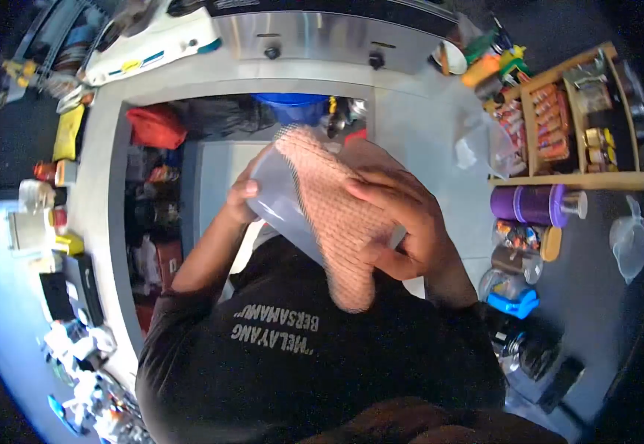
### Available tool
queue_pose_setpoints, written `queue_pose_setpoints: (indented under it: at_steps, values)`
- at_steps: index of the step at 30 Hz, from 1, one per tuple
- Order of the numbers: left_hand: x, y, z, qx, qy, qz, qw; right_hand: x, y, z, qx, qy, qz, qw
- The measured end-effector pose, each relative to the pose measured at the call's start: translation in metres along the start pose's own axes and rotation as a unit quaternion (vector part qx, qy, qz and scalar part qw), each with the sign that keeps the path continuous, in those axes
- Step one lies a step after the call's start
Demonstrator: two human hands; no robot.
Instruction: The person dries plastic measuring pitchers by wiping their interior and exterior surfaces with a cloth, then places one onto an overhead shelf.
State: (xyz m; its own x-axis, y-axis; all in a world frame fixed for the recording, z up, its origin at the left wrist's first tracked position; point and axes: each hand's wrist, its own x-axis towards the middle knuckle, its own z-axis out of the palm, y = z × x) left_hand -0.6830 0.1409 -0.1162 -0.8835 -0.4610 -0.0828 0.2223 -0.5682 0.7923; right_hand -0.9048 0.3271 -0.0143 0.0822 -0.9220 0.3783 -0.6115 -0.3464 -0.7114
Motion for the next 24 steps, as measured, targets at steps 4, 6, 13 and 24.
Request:
queue_pose_setpoints:
  at_steps: [4, 6, 13, 24]
  values:
    - [-0.042, -0.011, -0.029, -0.086, 0.055, -0.018, 0.995, 0.005, 0.006, 0.039, 0.049, 0.065, -0.007, 0.997]
    - [-0.050, -0.010, -0.032, -0.128, 0.035, 0.007, 0.991, 0.004, 0.011, 0.047, 0.094, 0.038, 0.087, 0.991]
    - [-0.055, 0.024, -0.066, -0.066, -0.022, -0.017, 0.997, 0.020, 0.000, 0.084, -0.014, -0.011, 0.207, 0.978]
    - [-0.058, 0.083, -0.130, -0.068, -0.015, -0.160, 0.985, 0.101, -0.101, 0.125, -0.083, -0.025, 0.085, 0.993]
